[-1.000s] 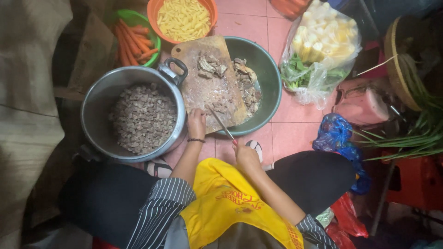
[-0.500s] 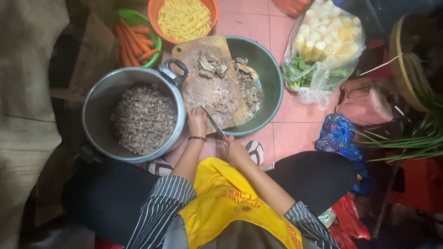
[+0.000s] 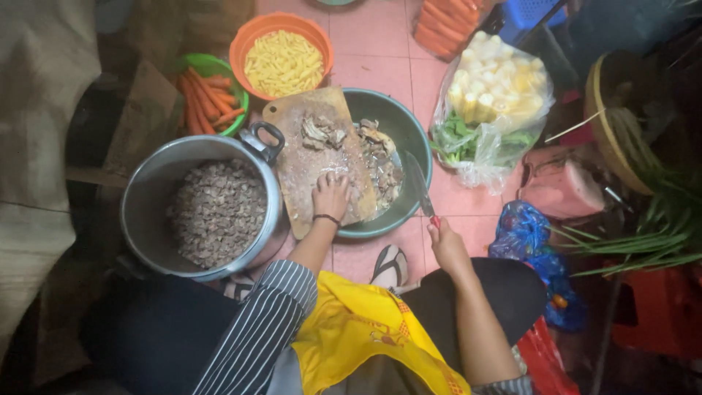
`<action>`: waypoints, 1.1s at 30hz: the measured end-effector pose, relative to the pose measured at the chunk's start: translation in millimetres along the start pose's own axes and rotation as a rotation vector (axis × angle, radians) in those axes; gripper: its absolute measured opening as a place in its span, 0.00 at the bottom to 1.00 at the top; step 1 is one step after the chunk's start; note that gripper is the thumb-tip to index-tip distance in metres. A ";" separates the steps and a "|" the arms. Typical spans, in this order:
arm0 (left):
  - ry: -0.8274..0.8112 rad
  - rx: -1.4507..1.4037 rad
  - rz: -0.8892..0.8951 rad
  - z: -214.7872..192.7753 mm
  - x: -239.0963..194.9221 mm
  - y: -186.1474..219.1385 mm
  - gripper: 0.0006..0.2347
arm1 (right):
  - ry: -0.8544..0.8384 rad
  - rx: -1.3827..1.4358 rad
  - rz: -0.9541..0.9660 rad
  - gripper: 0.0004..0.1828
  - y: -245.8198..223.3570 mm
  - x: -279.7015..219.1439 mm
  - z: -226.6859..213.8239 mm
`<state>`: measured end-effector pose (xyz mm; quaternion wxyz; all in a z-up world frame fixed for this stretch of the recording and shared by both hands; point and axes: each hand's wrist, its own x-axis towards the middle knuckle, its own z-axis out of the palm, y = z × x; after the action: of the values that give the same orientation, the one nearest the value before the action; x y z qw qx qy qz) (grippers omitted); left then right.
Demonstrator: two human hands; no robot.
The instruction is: Chopping cooked meat on a wooden cutting board.
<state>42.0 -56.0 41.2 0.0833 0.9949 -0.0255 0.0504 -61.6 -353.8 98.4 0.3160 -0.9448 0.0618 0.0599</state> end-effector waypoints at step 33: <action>0.058 0.126 -0.534 -175.0 -7.4 -139.7 0.23 | -0.160 -0.178 0.023 0.18 -43.8 -11.1 0.0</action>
<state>26.1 111.3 189.2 0.0321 0.9678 0.2431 0.0567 -65.8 -318.2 125.9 0.2343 -0.9605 0.0419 0.1440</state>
